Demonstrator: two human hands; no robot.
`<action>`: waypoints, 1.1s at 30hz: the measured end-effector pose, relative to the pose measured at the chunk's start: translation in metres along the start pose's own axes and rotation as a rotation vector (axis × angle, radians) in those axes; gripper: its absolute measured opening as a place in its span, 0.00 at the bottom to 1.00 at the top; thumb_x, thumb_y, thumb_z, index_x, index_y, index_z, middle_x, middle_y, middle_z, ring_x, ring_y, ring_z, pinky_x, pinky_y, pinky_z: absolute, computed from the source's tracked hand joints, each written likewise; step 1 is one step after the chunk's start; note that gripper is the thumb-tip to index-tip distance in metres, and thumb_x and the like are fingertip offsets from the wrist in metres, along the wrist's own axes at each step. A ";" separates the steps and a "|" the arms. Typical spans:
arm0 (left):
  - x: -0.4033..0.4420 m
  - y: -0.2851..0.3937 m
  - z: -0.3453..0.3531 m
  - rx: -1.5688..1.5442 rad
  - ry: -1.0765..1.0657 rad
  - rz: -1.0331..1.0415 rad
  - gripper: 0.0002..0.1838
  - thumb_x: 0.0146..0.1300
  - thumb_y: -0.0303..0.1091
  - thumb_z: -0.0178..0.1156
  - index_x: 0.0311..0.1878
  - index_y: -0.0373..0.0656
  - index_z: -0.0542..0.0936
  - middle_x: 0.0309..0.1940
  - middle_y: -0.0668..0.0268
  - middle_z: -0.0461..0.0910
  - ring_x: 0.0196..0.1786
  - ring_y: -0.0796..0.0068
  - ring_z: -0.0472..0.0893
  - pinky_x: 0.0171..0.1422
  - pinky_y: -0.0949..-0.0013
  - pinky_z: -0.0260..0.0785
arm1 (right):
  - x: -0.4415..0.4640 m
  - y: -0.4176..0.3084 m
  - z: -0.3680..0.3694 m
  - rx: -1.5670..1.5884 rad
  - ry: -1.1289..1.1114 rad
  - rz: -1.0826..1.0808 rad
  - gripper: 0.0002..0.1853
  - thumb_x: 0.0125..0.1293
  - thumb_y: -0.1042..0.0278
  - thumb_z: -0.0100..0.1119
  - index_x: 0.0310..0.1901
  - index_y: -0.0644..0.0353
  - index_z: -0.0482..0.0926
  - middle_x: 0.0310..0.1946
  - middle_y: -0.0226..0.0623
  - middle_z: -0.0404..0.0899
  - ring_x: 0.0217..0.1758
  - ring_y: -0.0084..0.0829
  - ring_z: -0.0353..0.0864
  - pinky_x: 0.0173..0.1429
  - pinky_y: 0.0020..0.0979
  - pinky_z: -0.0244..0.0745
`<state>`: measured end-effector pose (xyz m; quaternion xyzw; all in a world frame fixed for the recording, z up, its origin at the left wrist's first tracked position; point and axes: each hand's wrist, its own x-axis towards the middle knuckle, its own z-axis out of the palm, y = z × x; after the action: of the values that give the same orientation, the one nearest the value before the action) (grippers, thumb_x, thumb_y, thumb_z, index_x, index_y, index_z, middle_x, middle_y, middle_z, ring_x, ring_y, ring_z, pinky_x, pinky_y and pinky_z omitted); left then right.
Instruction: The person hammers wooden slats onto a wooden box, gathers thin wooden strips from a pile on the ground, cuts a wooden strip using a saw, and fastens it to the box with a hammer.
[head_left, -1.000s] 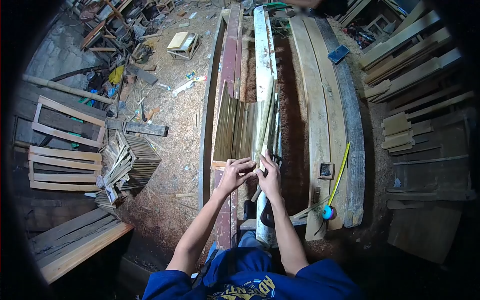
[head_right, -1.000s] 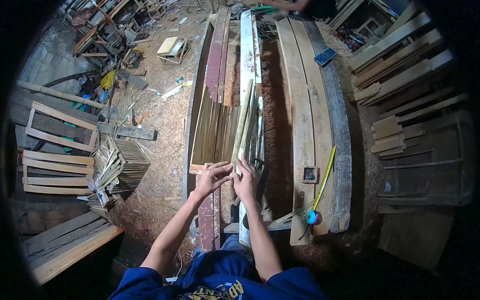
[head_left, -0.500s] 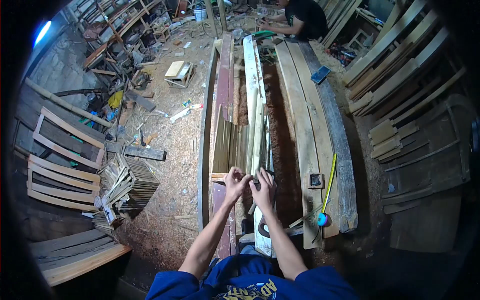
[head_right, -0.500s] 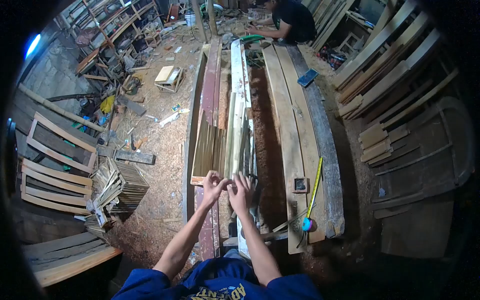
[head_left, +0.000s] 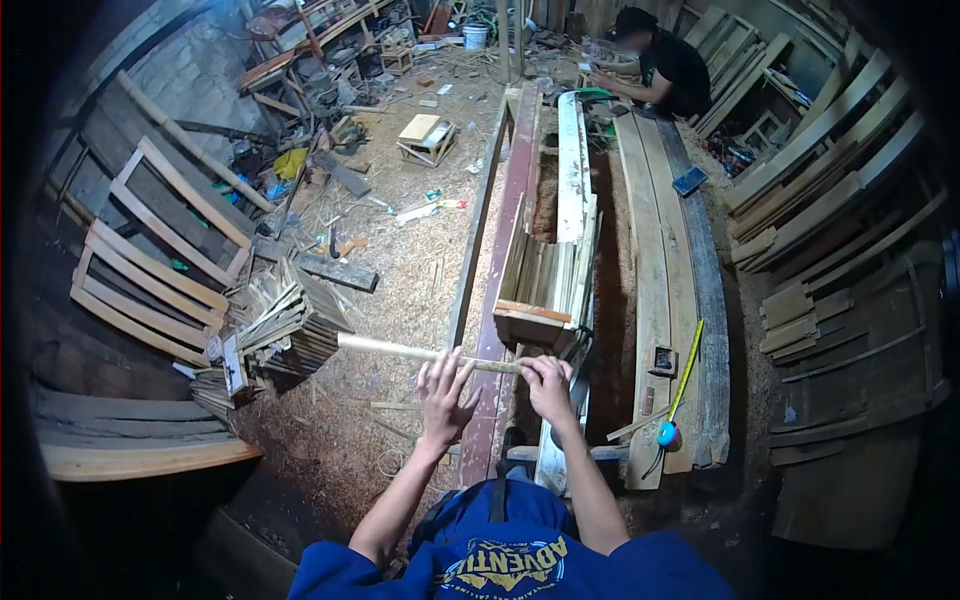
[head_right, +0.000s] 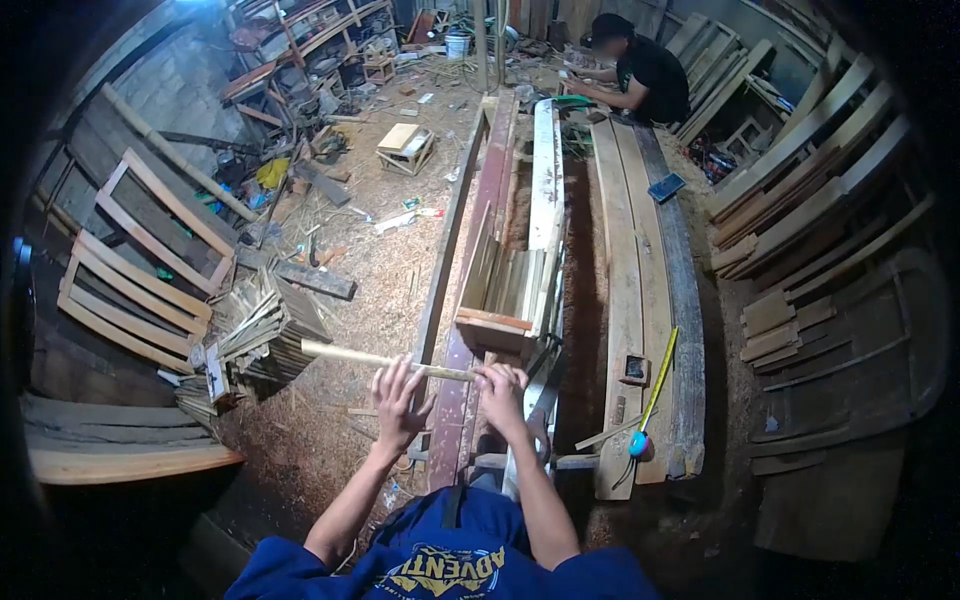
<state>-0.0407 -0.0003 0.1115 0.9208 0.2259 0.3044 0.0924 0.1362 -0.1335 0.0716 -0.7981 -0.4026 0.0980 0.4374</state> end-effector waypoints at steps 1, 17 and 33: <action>-0.007 -0.006 -0.007 -0.003 0.005 -0.009 0.33 0.58 0.37 0.75 0.69 0.50 0.78 0.71 0.60 0.75 0.74 0.60 0.71 0.81 0.47 0.50 | -0.002 -0.013 -0.004 -0.019 -0.015 -0.030 0.08 0.72 0.67 0.59 0.46 0.51 0.89 0.42 0.34 0.86 0.55 0.37 0.81 0.67 0.41 0.58; -0.200 -0.016 0.009 -0.561 -0.115 -0.237 0.21 0.63 0.35 0.72 0.60 0.44 0.85 0.46 0.59 0.90 0.49 0.62 0.90 0.79 0.45 0.62 | -0.144 -0.068 0.067 -0.219 0.090 0.065 0.20 0.68 0.67 0.64 0.62 0.53 0.82 0.58 0.40 0.81 0.67 0.43 0.74 0.75 0.45 0.59; -0.253 -0.070 0.260 -0.111 -0.211 -0.434 0.27 0.75 0.41 0.61 0.74 0.46 0.75 0.74 0.57 0.73 0.81 0.57 0.65 0.85 0.31 0.35 | -0.286 0.082 0.167 -0.136 0.070 0.408 0.17 0.71 0.70 0.61 0.59 0.59 0.83 0.58 0.43 0.82 0.66 0.46 0.75 0.75 0.45 0.63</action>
<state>-0.0901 -0.0669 -0.2485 0.8709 0.3903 0.1914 0.2292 -0.0906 -0.2622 -0.1472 -0.8936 -0.2232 0.1293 0.3673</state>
